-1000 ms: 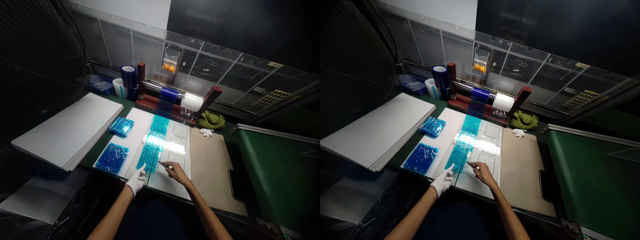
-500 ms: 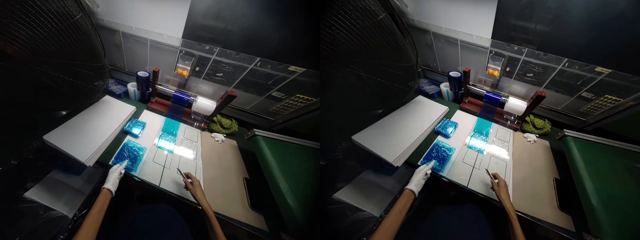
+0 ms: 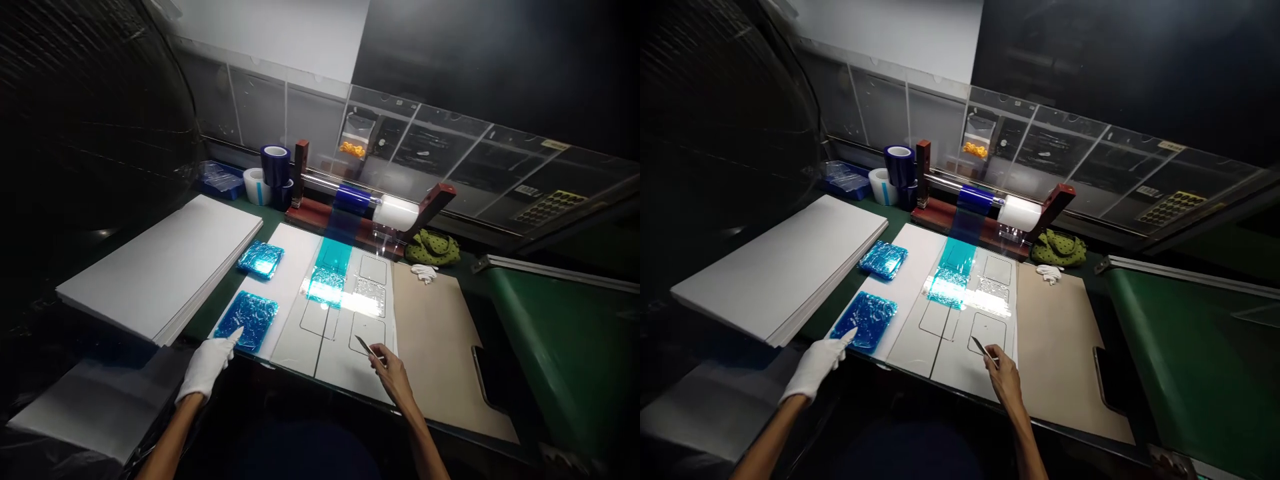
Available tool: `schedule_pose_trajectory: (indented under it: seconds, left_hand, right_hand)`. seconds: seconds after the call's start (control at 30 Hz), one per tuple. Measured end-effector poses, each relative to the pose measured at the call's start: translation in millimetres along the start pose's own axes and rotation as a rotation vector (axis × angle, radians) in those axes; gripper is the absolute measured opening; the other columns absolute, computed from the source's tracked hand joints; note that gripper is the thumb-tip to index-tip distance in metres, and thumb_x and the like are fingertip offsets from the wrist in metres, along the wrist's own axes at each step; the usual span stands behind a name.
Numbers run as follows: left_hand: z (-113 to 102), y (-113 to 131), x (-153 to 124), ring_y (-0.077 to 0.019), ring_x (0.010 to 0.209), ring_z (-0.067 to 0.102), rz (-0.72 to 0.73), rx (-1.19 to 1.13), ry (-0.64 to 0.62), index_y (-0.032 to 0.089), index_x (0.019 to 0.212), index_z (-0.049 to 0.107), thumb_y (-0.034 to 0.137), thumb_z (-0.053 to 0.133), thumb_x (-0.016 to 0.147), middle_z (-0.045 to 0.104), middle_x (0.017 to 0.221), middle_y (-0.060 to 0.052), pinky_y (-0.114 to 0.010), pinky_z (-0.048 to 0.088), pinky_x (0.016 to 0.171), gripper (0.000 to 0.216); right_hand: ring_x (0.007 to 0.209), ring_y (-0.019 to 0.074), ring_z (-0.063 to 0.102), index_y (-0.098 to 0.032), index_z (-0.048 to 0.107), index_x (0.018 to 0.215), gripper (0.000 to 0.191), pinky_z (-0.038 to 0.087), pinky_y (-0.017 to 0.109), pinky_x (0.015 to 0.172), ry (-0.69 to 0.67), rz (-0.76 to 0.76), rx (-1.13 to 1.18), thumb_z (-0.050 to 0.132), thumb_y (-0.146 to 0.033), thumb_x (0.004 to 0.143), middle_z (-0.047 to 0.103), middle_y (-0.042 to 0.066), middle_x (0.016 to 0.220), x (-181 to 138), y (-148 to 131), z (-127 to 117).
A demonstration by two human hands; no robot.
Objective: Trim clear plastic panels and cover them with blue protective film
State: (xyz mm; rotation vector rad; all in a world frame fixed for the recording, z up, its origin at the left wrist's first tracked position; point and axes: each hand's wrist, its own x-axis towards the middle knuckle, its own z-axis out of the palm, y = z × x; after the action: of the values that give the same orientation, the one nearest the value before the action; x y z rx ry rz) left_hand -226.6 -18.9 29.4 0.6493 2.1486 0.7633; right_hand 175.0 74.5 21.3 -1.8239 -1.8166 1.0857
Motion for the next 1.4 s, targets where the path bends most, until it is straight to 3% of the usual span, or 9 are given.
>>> schedule_pose_trajectory:
  seconds: [0.13,0.23,0.4,0.63,0.83,0.97,1.07,1.23,1.4]
  left_hand:
    - [36.9,38.1,-13.0,-0.0148,0.050,0.050,0.288,0.187,-0.103,0.020,0.055,0.060,0.064,0.051,0.072,0.056,0.049,0.002,-0.026,0.036,0.052,0.048]
    - [95.3,79.2,-15.1,-0.0194,0.081,0.063,0.519,0.279,-0.188,0.021,0.098,0.066,0.060,0.050,0.076,0.070,0.088,-0.003,-0.027,0.046,0.073,0.048]
    - [201.5,147.4,-7.4,-0.0258,0.131,0.036,0.864,0.459,-0.308,0.022,0.136,0.040,0.048,0.061,0.072,0.042,0.142,-0.008,-0.039,0.029,0.108,0.072]
    - [292.5,195.9,17.6,-0.0353,0.135,0.026,1.116,0.712,-0.388,0.017,0.135,0.039,0.046,0.075,0.056,0.032,0.146,-0.017,-0.046,0.025,0.110,0.092]
    - [313.8,203.1,34.3,-0.0353,0.130,0.036,1.232,0.812,-0.367,0.020,0.134,0.040,0.049,0.070,0.063,0.041,0.141,-0.014,-0.049,0.031,0.107,0.082]
    - [320.4,205.0,41.5,-0.0281,0.124,0.045,1.288,0.815,-0.309,0.017,0.129,0.047,0.025,0.043,0.086,0.050,0.134,-0.014,-0.047,0.035,0.105,0.044]
    - [318.6,197.0,32.0,-0.0246,0.123,0.048,1.347,0.799,-0.300,0.019,0.128,0.049,0.010,0.037,0.084,0.053,0.132,-0.010,-0.046,0.039,0.104,0.046]
    - [293.2,149.3,-12.2,-0.0184,0.123,0.049,1.439,0.784,-0.294,0.024,0.133,0.044,-0.006,0.033,0.070,0.053,0.133,-0.003,-0.037,0.042,0.104,0.071]
    - [268.2,82.8,-52.5,-0.0168,0.119,0.052,1.589,0.739,-0.198,0.029,0.145,0.016,-0.007,0.032,0.066,0.051,0.134,0.000,-0.034,0.048,0.098,0.089]
  right_hand:
    - [0.080,0.0206,0.063,-0.019,0.063,0.098,0.031,0.049,0.031,0.073,0.139,0.056,-0.128,0.044,-0.037,0.080,0.068,0.007,0.096,18.0,22.2,-24.5]
    - [0.081,0.0206,0.063,-0.019,0.064,0.096,0.028,0.047,0.030,0.073,0.202,0.121,-0.171,0.046,-0.031,0.078,0.068,0.007,0.094,39.7,36.9,-45.4]
    - [0.083,0.0210,0.064,-0.021,0.066,0.084,0.018,0.043,0.027,0.069,0.217,0.176,-0.199,0.051,-0.025,0.076,0.070,0.005,0.088,75.9,52.0,-68.5]
    - [0.087,0.0203,0.064,-0.022,0.069,0.081,0.016,0.041,0.024,0.069,0.131,0.144,-0.117,0.056,-0.016,0.073,0.071,0.005,0.089,110.4,61.1,-75.0]
    - [0.075,0.0161,0.065,-0.020,0.070,0.078,0.014,0.044,0.022,0.066,0.017,0.080,0.088,0.057,-0.019,0.071,0.072,0.001,0.080,124.6,68.3,-73.9]
    - [0.064,0.0148,0.063,-0.019,0.069,0.078,0.015,0.046,0.022,0.059,0.020,0.088,0.166,0.056,-0.025,0.071,0.071,0.000,0.075,117.8,80.7,-83.4]
    - [0.067,0.0167,0.063,-0.019,0.067,0.083,0.019,0.047,0.024,0.062,0.101,0.130,0.159,0.054,-0.027,0.072,0.070,0.002,0.080,106.3,97.7,-98.5]
    - [0.087,0.0239,0.063,-0.019,0.063,0.094,0.026,0.048,0.034,0.078,0.304,0.223,0.067,0.049,-0.026,0.074,0.068,0.008,0.093,79.8,129.5,-122.8]
    - [0.104,0.0262,0.059,-0.019,0.061,0.104,0.033,0.045,0.038,0.090,0.501,0.241,-0.101,0.049,-0.024,0.073,0.063,0.010,0.108,54.4,139.1,-123.8]
